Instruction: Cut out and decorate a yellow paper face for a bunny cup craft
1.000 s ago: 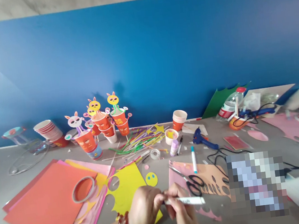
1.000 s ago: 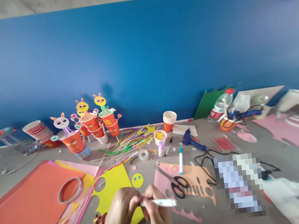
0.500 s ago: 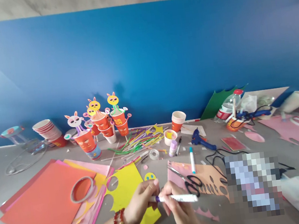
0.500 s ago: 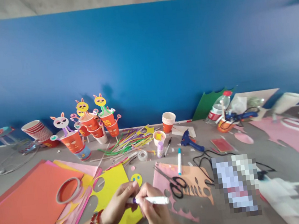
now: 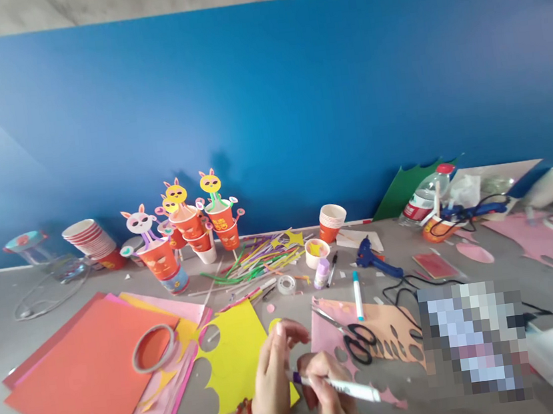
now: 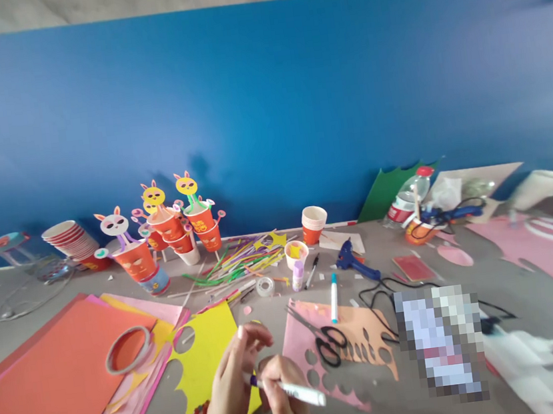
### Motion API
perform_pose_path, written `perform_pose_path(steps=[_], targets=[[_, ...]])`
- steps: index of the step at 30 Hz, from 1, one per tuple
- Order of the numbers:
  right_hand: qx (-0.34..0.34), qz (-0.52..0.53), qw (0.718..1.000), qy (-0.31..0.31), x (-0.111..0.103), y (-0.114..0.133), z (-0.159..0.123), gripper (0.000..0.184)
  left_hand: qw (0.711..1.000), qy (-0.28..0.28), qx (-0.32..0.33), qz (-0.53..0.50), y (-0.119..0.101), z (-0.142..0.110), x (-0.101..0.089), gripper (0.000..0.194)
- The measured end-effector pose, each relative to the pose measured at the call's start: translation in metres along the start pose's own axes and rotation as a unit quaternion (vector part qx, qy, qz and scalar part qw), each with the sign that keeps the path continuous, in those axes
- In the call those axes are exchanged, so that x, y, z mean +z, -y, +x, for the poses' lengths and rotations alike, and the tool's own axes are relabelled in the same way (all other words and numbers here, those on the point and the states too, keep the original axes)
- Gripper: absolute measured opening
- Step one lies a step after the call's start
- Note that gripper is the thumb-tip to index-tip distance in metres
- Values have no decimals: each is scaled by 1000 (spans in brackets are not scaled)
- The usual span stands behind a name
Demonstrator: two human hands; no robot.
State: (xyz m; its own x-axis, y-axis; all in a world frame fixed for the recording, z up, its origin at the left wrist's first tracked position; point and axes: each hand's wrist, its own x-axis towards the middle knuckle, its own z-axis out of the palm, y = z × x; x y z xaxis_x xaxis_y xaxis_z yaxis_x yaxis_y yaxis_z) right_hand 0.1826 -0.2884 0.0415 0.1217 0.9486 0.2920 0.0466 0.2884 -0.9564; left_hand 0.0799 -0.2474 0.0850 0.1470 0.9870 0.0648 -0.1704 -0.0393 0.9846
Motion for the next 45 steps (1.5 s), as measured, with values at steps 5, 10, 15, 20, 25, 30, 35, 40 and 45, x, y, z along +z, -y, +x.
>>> perform_pose_path(steps=[5, 10, 15, 20, 25, 30, 35, 40, 45], targets=[[57, 76, 995, -21, -4, 14, 24, 36, 990, 128, -6, 55, -16, 7, -5, 42], [142, 75, 981, 108, -27, 29, 51, 35, 902, 221, 165, 332, -18, 21, -24, 23], [100, -104, 986, 85, -94, 25, 99, 51, 783, 110, 254, 557, -13, 54, -60, 25], [129, -442, 887, -36, -148, -5, 178, 23, 749, 25, 213, 627, -4, 105, -98, 26], [204, -530, 823, 5, -143, -41, 212, 16, 715, 3, 186, 674, 12, 124, -104, 20], [230, -572, 786, 36, -137, -53, 217, 28, 705, 19, 166, 689, 22, 127, -107, 17], [226, -581, 781, 47, -138, -52, 221, 28, 717, 35, 186, 670, 13, 113, -109, 27], [223, -561, 797, 28, -137, -54, 224, 25, 731, 118, 229, 632, 3, 72, -104, 23], [186, -488, 853, -22, -153, -44, 216, 15, 740, 215, 252, 586, 9, 31, -98, 25]])
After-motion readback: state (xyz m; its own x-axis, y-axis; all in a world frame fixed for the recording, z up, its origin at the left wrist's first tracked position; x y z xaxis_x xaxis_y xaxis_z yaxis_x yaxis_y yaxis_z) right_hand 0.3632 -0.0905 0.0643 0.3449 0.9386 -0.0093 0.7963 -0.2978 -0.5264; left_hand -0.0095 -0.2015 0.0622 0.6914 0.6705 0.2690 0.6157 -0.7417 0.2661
